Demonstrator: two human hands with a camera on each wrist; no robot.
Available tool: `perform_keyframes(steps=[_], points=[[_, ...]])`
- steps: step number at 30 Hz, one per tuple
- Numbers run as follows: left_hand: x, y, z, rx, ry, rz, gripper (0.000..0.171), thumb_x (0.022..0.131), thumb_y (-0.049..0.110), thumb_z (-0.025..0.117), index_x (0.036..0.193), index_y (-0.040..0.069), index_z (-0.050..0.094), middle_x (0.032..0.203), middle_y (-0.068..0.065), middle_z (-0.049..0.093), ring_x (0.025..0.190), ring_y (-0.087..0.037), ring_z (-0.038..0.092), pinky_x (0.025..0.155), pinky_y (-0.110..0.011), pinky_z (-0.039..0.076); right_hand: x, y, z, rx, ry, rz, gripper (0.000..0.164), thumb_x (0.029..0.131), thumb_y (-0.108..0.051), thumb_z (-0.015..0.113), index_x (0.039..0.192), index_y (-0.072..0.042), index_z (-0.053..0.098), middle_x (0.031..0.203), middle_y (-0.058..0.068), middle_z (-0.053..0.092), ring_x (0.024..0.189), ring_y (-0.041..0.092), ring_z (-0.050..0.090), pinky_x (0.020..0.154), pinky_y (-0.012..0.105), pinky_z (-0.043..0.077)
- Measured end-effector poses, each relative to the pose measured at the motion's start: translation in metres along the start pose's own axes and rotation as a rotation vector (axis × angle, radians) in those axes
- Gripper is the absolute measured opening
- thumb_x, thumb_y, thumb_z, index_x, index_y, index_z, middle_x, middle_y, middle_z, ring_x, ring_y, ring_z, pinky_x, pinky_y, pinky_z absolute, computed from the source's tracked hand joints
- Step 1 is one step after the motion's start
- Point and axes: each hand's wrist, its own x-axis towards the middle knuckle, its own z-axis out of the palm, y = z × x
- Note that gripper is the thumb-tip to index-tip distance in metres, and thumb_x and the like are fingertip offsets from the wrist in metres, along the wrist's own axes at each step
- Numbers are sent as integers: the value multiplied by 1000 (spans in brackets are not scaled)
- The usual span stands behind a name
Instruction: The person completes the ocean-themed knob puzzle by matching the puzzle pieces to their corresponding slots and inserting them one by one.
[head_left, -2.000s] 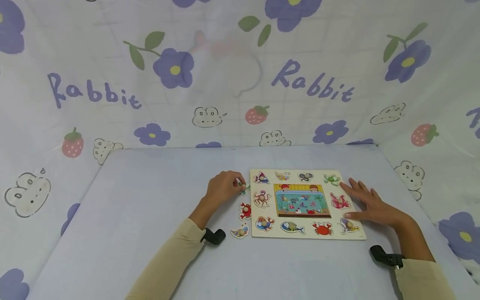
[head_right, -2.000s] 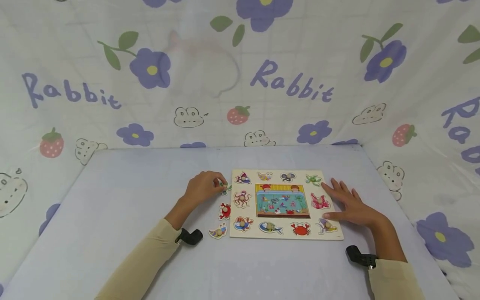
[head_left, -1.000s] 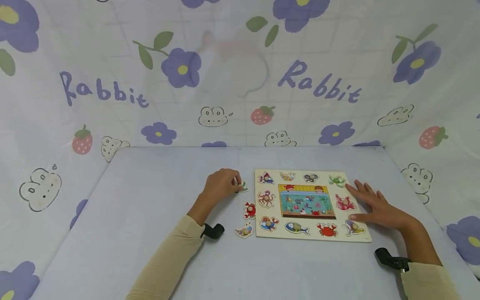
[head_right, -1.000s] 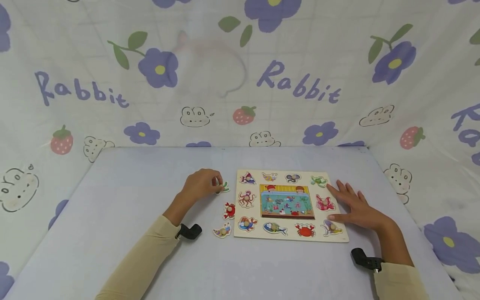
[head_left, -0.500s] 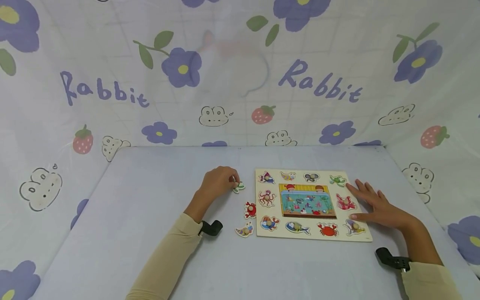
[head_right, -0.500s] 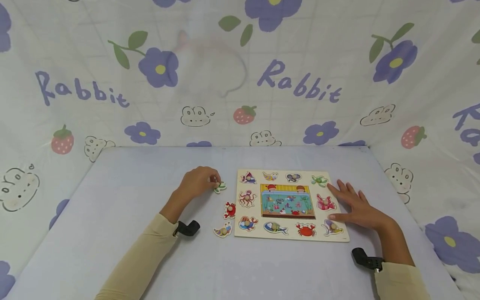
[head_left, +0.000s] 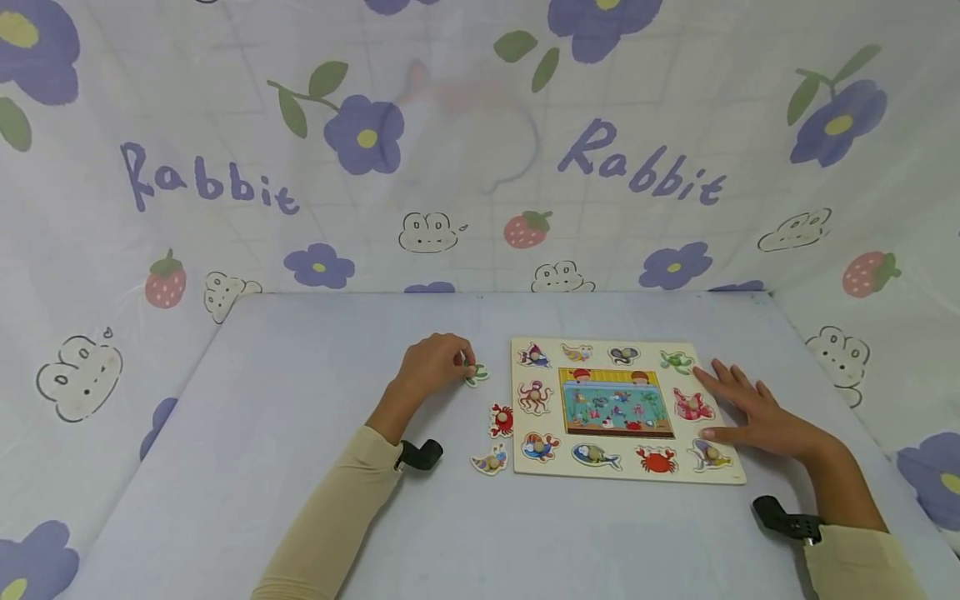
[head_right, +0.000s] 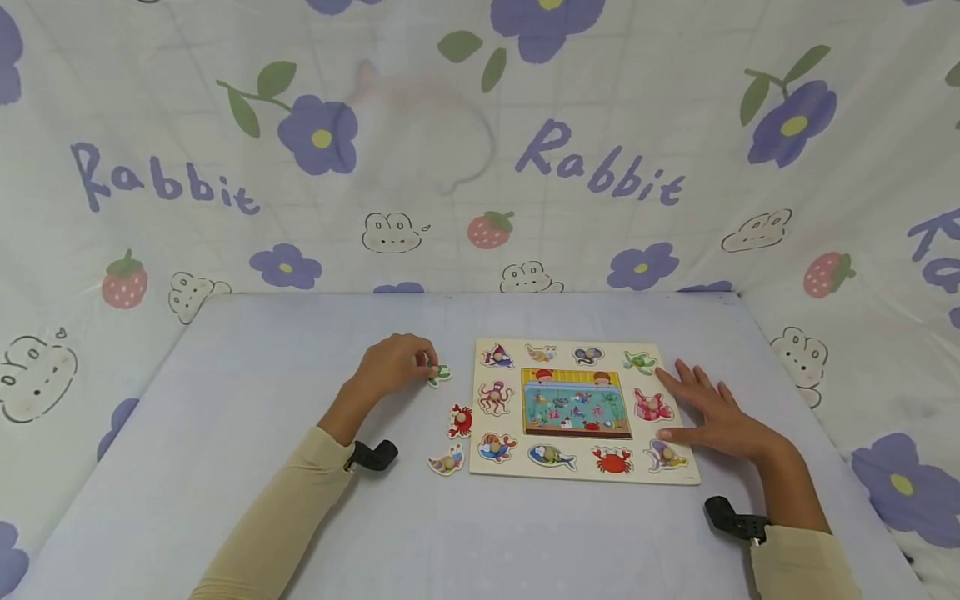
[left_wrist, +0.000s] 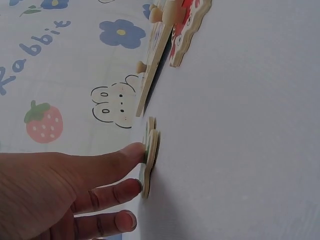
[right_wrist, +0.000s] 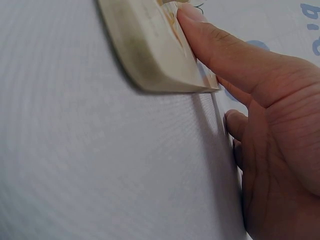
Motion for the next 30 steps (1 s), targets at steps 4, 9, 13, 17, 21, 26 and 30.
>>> perform_keyframes(steps=[4, 9, 13, 17, 21, 26, 30], points=[[1, -1, -1, 5, 3, -5, 8, 91, 28, 79, 93, 21, 75, 85, 3, 63, 75, -15, 56, 63, -32, 43, 1, 0, -1, 0, -2, -4, 103, 84, -44, 77, 163, -21, 17, 166, 26, -5, 149, 49, -19, 110, 68, -20], [1, 1, -5, 3, 17, -4, 8, 91, 27, 78, 93, 20, 75, 85, 3, 64, 74, -15, 56, 62, -32, 43, 2, 0, -3, 9, -2, -15, 102, 84, -43, 77, 163, -19, 17, 166, 27, -5, 149, 50, -19, 109, 68, -21], [-2, 4, -10, -2, 13, -5, 8, 91, 27, 78, 93, 20, 75, 87, 2, 64, 75, -15, 56, 62, -32, 44, 1, 0, -1, 14, -1, -18, 101, 85, -41, 77, 163, -17, 17, 166, 27, -5, 149, 50, -19, 109, 68, -20], [-4, 7, -12, -2, 7, -9, 9, 91, 28, 78, 93, 20, 75, 87, 2, 64, 75, -15, 56, 62, -31, 44, 0, 0, 2, 18, 2, -30, 100, 85, -38, 78, 163, -16, 18, 165, 28, -4, 148, 51, -17, 109, 69, -20], [-7, 8, -15, 0, 11, -4, 9, 90, 28, 78, 93, 20, 75, 86, 3, 64, 74, -15, 56, 62, -31, 44, 1, -2, 4, 19, 0, -30, 100, 85, -37, 78, 163, -15, 19, 165, 29, -4, 149, 51, -17, 109, 69, -19], [-9, 13, -17, 13, 15, -6, 10, 90, 29, 79, 93, 21, 75, 83, 5, 64, 74, -14, 55, 61, -30, 43, 4, -5, 4, 23, -4, -33, 100, 85, -37, 77, 163, -15, 19, 165, 29, -4, 148, 52, -17, 109, 69, -19], [-7, 21, -15, 7, 7, 27, 10, 91, 30, 77, 96, 21, 75, 84, 6, 63, 75, -13, 55, 61, -29, 43, 3, -2, 3, 6, -1, -10, 100, 86, -39, 77, 163, -14, 17, 165, 30, -5, 148, 52, -18, 108, 69, -20]])
